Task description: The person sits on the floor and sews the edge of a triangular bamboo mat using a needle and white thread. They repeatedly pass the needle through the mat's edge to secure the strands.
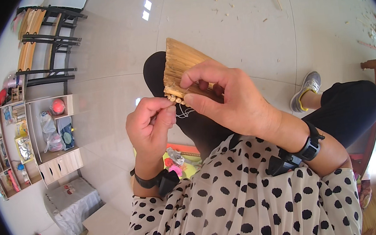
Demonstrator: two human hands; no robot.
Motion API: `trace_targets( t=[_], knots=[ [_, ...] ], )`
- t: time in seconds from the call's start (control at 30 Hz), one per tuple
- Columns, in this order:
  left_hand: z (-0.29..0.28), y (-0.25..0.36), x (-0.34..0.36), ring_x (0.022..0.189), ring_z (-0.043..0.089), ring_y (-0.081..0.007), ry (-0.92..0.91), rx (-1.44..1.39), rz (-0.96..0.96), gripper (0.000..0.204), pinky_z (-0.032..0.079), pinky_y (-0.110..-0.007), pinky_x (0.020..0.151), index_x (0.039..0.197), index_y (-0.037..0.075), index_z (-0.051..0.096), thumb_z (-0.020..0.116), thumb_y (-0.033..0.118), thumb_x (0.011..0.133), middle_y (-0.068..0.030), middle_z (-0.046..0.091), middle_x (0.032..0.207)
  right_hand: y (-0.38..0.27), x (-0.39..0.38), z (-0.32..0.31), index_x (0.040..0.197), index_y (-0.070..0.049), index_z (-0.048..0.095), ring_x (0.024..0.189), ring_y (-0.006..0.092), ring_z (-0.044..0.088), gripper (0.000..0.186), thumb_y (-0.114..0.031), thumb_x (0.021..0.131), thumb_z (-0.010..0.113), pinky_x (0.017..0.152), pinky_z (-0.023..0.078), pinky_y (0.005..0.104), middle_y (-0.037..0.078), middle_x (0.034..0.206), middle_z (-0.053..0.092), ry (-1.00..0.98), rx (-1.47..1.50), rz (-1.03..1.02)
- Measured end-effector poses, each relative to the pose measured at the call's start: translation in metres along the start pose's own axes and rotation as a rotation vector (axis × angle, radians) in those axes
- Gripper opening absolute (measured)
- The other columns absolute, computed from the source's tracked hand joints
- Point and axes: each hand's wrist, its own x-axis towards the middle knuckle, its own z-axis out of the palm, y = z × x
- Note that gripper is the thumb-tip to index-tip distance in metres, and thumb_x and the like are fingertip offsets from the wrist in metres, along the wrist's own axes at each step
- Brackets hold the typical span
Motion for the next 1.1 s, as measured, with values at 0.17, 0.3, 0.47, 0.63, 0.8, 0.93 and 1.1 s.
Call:
trace_targets(
  t=[0.17, 0.3, 0.47, 0.63, 0.8, 0.93, 1.1],
  knots=[
    [-0.002, 0.018, 0.002, 0.066, 0.061, -0.0098, -0.056, 0.077, -0.111, 0.005, 0.050, -0.023, 0.060, 0.102, -0.003, 0.062, 0.058, -0.003, 0.099, -0.0057, 0.065, 0.077, 0.001, 0.002, 0.000, 0.107, -0.002, 0.070, 0.078, 0.0038, 0.051, 0.018, -0.011, 0.092, 0.075, 0.064, 0.045, 0.0208, -0.002, 0.097, 0.059, 0.004, 0.074, 0.044],
    [-0.002, 0.020, -0.001, 0.068, 0.062, -0.0099, -0.032, 0.022, -0.169, 0.005, 0.052, -0.023, 0.062, 0.102, -0.004, 0.060, 0.056, -0.004, 0.100, -0.0066, 0.066, 0.079, -0.001, 0.005, -0.001, 0.106, -0.002, 0.070, 0.075, 0.0027, 0.050, 0.018, -0.012, 0.092, 0.076, 0.063, 0.044, 0.0204, -0.003, 0.090, 0.059, -0.004, 0.034, 0.090],
    [-0.001, 0.015, -0.003, 0.068, 0.062, -0.0090, -0.016, 0.081, -0.103, 0.006, 0.052, -0.023, 0.062, 0.103, -0.004, 0.061, 0.056, -0.006, 0.098, -0.0065, 0.066, 0.078, -0.001, 0.005, 0.000, 0.105, -0.002, 0.070, 0.074, 0.0025, 0.050, 0.017, -0.011, 0.092, 0.076, 0.062, 0.044, 0.0203, -0.004, 0.088, 0.060, -0.003, 0.031, 0.062],
    [0.003, 0.015, -0.001, 0.067, 0.061, -0.0086, 0.008, 0.078, -0.090, 0.006, 0.053, -0.023, 0.061, 0.103, -0.004, 0.061, 0.057, -0.006, 0.098, -0.0061, 0.066, 0.077, -0.001, 0.006, -0.003, 0.106, -0.002, 0.070, 0.075, 0.0029, 0.050, 0.017, -0.010, 0.092, 0.075, 0.063, 0.044, 0.0205, -0.003, 0.094, 0.062, -0.006, 0.020, 0.069],
    [0.008, 0.021, 0.002, 0.067, 0.063, -0.0090, 0.024, 0.046, -0.120, 0.005, 0.054, -0.023, 0.062, 0.101, -0.004, 0.061, 0.058, -0.005, 0.098, -0.0062, 0.067, 0.077, 0.002, 0.002, 0.000, 0.106, -0.002, 0.070, 0.078, 0.0049, 0.052, 0.017, -0.010, 0.092, 0.075, 0.064, 0.045, 0.0214, -0.001, 0.100, 0.062, 0.004, 0.006, 0.012],
    [0.016, 0.025, 0.004, 0.064, 0.063, -0.0077, 0.087, -0.021, -0.150, 0.003, 0.052, -0.022, 0.059, 0.098, -0.002, 0.061, 0.059, -0.004, 0.097, -0.0045, 0.066, 0.074, 0.003, 0.003, 0.003, 0.106, -0.002, 0.070, 0.078, 0.0061, 0.053, 0.017, -0.011, 0.092, 0.075, 0.065, 0.045, 0.0225, 0.000, 0.100, 0.062, 0.024, 0.044, 0.025],
    [0.024, 0.028, 0.004, 0.061, 0.059, -0.0082, 0.173, -0.070, -0.180, 0.011, 0.050, -0.024, 0.057, 0.107, -0.001, 0.051, 0.058, -0.001, 0.099, -0.0044, 0.063, 0.071, 0.003, 0.007, 0.005, 0.104, -0.001, 0.070, 0.076, 0.0062, 0.053, 0.017, -0.012, 0.091, 0.076, 0.065, 0.046, 0.0232, 0.000, 0.092, 0.062, 0.038, 0.005, 0.030]
  ],
)
